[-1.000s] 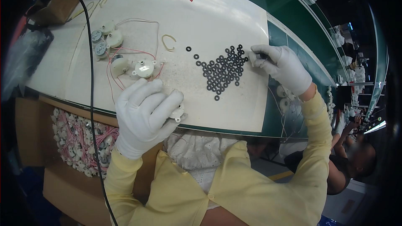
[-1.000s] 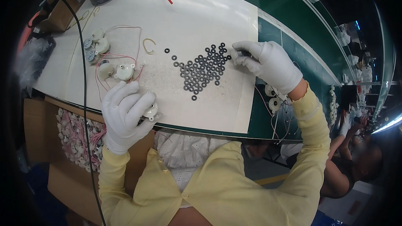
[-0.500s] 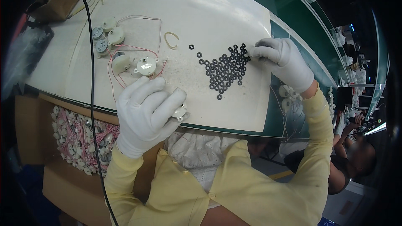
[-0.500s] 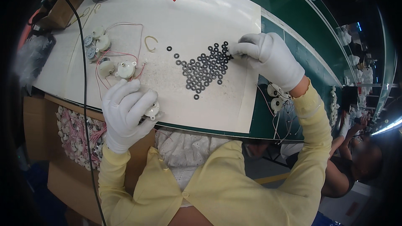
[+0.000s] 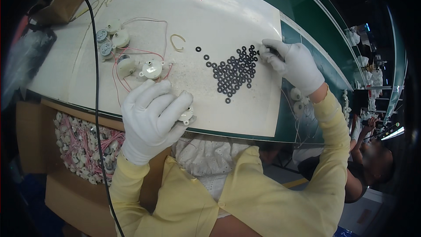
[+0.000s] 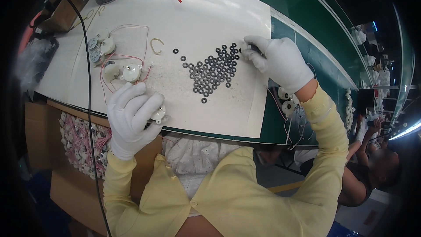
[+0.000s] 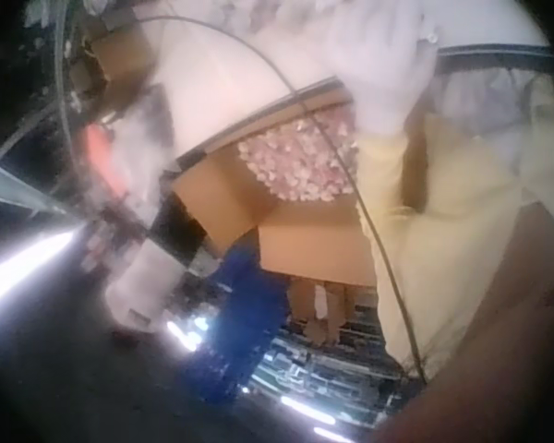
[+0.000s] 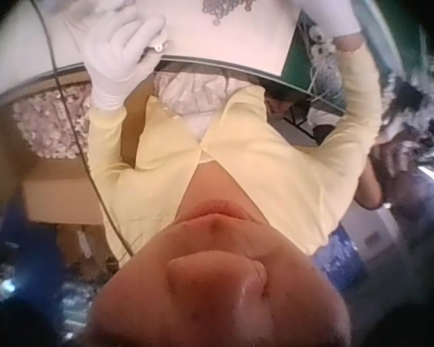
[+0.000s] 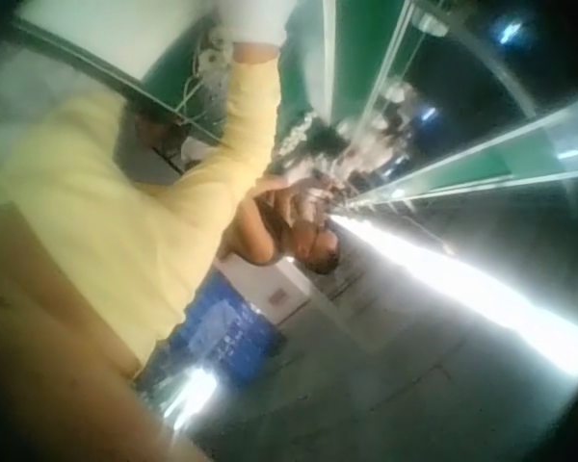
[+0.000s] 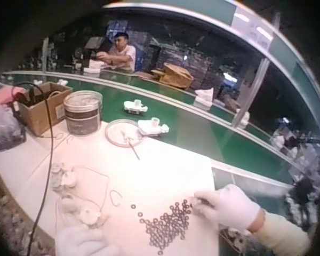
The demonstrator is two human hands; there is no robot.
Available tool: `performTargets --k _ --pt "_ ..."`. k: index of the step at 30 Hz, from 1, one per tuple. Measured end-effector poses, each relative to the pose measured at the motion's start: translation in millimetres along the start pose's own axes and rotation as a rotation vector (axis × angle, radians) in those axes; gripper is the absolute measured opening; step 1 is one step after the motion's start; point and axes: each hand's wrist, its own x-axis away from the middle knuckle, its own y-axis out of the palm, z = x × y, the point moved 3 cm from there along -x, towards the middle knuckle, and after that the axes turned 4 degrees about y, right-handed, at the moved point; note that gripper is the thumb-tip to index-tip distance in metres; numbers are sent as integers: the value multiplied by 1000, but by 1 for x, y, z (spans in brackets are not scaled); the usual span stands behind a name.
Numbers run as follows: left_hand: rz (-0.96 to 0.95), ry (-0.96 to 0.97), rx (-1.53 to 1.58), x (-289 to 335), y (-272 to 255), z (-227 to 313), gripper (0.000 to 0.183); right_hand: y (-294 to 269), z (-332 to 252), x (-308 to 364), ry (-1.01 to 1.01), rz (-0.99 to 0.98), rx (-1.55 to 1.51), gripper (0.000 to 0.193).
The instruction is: The person assembles small white plastic housings with wires by inserting metal washers into the center of each unit. They repeatedly pick up a washer, place it into the housing, and set the completed unit aside. Later, they use a red-handled tool to apply a substance to the center of the assembled units.
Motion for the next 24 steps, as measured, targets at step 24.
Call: performTargets --k 24 --pt "-35 -12 15 6 2 0 50 -6 -1 -3 71 -102 -126 27"
